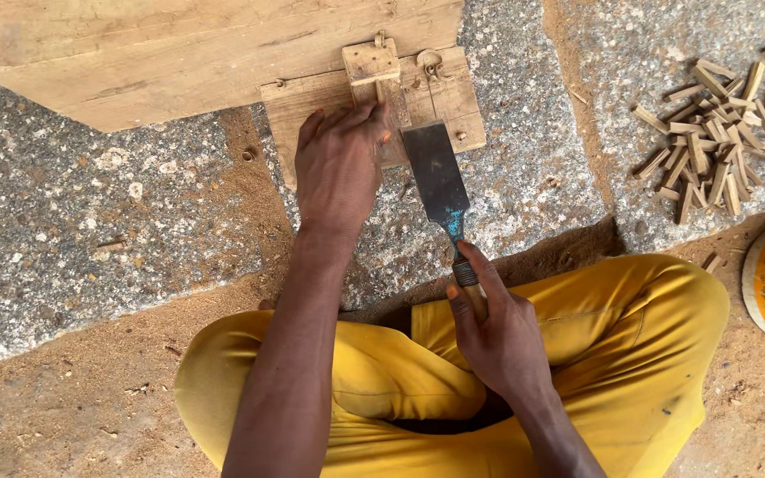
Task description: The person is sitting on the ground and using a chisel to carve a small piece of wood. They repeatedly strike the chisel to shape the wood and occasionally clear away the resulting shavings.
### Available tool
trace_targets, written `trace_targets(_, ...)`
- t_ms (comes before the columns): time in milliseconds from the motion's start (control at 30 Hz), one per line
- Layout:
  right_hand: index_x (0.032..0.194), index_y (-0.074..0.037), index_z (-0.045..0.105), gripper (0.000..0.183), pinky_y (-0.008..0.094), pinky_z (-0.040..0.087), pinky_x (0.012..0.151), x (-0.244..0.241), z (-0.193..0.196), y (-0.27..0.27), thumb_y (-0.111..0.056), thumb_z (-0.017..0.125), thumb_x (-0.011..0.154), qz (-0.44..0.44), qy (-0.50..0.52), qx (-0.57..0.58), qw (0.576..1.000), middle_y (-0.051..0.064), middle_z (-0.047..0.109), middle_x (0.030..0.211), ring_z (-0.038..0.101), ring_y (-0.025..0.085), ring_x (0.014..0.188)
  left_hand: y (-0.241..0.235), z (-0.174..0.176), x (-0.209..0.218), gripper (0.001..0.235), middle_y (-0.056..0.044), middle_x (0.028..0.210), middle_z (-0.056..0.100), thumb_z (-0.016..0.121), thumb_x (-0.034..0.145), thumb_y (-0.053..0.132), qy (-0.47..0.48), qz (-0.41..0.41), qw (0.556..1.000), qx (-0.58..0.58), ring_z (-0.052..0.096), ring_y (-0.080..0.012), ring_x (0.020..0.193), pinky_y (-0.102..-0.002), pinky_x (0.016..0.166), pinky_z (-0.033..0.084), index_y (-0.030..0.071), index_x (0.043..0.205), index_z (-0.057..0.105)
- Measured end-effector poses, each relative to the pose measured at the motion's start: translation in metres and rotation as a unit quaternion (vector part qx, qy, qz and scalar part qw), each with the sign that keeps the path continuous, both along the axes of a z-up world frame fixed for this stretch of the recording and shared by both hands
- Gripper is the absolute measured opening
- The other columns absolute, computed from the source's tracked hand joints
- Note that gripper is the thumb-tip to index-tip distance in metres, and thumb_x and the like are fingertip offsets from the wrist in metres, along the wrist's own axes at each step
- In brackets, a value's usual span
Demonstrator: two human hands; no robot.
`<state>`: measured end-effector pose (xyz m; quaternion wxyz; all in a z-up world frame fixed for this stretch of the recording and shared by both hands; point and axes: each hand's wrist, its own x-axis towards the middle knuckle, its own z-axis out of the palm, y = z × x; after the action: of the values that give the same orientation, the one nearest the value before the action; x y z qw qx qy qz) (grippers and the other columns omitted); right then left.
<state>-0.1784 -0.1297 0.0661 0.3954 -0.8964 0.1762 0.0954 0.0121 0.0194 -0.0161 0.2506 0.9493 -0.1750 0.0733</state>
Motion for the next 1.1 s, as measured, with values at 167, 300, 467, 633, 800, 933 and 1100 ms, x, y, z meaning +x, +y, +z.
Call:
trace_targets(167,0.148,-0.014,0.047,0.055,0.047,0.047,0.051,0.0,-0.001,-0.005,-0.02,0.064,0.096,0.028,-0.013,-0.006,1.0,0.014,0.065,0.058,0.063,0.031,0.046,0.0,0.002,0.004,0.049,0.0,0.13,0.072,0.079,0.078,0.002,-0.007,-0.001,1.0,0.021,0.065,-0.0203,0.12,-0.047,0.116,0.036,0.017,0.124,0.074)
trace_targets(300,0.149,-0.012,0.047,0.059,0.049,0.048,0.053,-0.002,-0.003,-0.01,-0.019,0.066,0.093,0.043,-0.033,-0.012,0.998,0.018,0.066,0.065,0.065,0.035,0.052,-0.001,-0.001,0.003,0.042,0.003,0.131,0.072,0.082,0.082,0.003,-0.016,0.002,1.0,0.02,0.065,-0.0188,0.12,-0.048,0.116,0.036,0.019,0.121,0.077)
trace_targets(467,0.151,-0.016,0.045,0.059,0.046,0.049,0.051,-0.004,-0.006,-0.014,-0.021,0.064,0.096,0.026,0.022,-0.002,0.999,0.016,0.066,0.059,0.065,0.028,0.048,0.004,-0.011,0.007,0.043,0.002,0.134,0.071,0.083,0.082,0.004,-0.013,-0.029,0.999,-0.013,0.065,-0.0159,0.121,-0.043,0.118,0.04,0.019,0.121,0.076)
trace_targets(633,0.15,-0.015,0.046,0.059,0.044,0.048,0.048,-0.004,-0.006,-0.015,-0.019,0.066,0.094,0.028,-0.004,-0.005,1.0,0.014,0.062,0.055,0.059,0.025,0.042,0.006,-0.014,0.009,0.046,0.002,0.132,0.072,0.087,0.076,0.008,-0.033,-0.032,0.999,-0.008,0.065,-0.0195,0.122,-0.044,0.115,0.04,0.018,0.12,0.077)
trace_targets(800,0.148,-0.018,0.049,0.054,0.044,0.049,0.046,-0.003,-0.005,-0.015,-0.021,0.065,0.095,0.013,0.027,-0.017,0.999,0.013,0.065,0.056,0.062,0.024,0.042,0.005,-0.016,0.009,0.031,0.004,0.134,0.071,0.084,0.087,0.014,-0.018,-0.017,1.0,-0.011,0.064,-0.0204,0.124,-0.046,0.117,0.038,0.022,0.117,0.078)
trace_targets(933,0.146,-0.017,0.051,0.054,0.044,0.049,0.048,-0.003,-0.001,-0.013,-0.022,0.065,0.095,0.017,0.001,-0.021,1.0,0.015,0.064,0.056,0.063,0.026,0.042,0.005,-0.01,0.008,0.035,0.005,0.138,0.069,0.081,0.088,0.011,-0.026,-0.001,0.999,0.036,0.063,-0.022,0.127,-0.051,0.119,0.031,0.029,0.118,0.078)
trace_targets(1100,0.146,-0.019,0.053,0.053,0.046,0.049,0.049,-0.003,0.003,-0.011,-0.024,0.066,0.095,0.015,0.023,-0.035,0.999,0.018,0.063,0.055,0.062,0.029,0.043,0.002,0.003,0.005,0.054,0.002,0.142,0.063,0.084,0.078,0.008,0.02,0.014,0.998,0.054,0.058,-0.0252,0.129,-0.053,0.119,0.025,0.03,0.125,0.074)
